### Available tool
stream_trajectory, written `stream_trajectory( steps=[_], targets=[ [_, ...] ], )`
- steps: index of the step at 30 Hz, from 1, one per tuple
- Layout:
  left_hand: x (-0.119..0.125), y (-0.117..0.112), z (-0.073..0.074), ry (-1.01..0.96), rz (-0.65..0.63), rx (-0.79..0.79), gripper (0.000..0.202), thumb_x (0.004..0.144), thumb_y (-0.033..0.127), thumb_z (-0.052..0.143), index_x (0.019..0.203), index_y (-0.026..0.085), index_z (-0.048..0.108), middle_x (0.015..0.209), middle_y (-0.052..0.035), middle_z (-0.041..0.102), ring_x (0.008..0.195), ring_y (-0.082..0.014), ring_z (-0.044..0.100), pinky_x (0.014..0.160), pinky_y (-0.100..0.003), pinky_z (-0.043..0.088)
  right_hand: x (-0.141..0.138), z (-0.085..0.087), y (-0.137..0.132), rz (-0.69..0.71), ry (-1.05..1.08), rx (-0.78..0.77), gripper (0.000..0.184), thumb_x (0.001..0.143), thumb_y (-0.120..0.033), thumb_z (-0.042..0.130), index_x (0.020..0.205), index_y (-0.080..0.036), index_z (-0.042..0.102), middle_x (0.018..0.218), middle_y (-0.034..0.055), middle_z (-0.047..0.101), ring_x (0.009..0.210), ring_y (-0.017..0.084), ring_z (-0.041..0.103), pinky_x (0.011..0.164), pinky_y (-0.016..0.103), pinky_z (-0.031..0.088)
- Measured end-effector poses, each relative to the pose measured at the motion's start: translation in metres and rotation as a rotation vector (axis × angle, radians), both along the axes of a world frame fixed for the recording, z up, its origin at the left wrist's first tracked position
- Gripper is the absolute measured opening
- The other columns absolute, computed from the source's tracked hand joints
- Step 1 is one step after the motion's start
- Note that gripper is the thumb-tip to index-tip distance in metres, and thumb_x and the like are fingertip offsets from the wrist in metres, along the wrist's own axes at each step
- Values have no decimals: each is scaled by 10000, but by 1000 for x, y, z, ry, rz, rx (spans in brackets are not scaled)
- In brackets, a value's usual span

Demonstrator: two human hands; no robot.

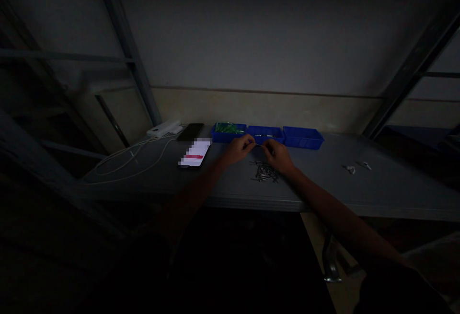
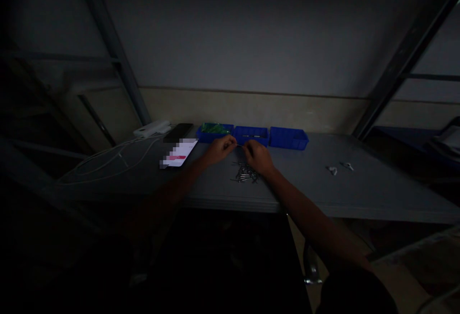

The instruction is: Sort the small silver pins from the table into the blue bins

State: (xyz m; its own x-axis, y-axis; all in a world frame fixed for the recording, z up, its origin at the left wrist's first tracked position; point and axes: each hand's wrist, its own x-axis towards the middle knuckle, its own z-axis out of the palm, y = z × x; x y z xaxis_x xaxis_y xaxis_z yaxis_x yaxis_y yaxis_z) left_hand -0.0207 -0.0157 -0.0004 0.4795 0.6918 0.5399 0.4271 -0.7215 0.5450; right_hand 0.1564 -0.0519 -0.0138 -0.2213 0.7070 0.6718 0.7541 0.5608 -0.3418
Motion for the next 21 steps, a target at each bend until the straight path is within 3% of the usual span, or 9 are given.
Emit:
stream_trajectory(
  steps=[9,17,21],
  targets=[
    [1,-1,0,-26,-16,24,210,844,321,439,806,147,551,719,-11,603,639,-120,541,582,-221,374,0,0,-1,16,23,-19,150,846,-313,443,820,-191,527,719,38,582,628,159,521,598,268,395],
    [0,-2,0,-8,-3,4,175,833,302,465,904,159,537,545,50,476,485,-89,439,475,-204,292,0,1,-1,1,11,16,189,860,-317,419,814,-187,547,748,52,600,653,166,529,617,277,400],
    [0,-2,1,-1,5,-2,156,827,290,469,863,157,543,578,39,518,509,-92,464,492,-205,310,-1,1,-1,-10,23,10,197,858,-324,423,823,-186,559,751,54,606,654,168,534,614,276,396]
  ],
)
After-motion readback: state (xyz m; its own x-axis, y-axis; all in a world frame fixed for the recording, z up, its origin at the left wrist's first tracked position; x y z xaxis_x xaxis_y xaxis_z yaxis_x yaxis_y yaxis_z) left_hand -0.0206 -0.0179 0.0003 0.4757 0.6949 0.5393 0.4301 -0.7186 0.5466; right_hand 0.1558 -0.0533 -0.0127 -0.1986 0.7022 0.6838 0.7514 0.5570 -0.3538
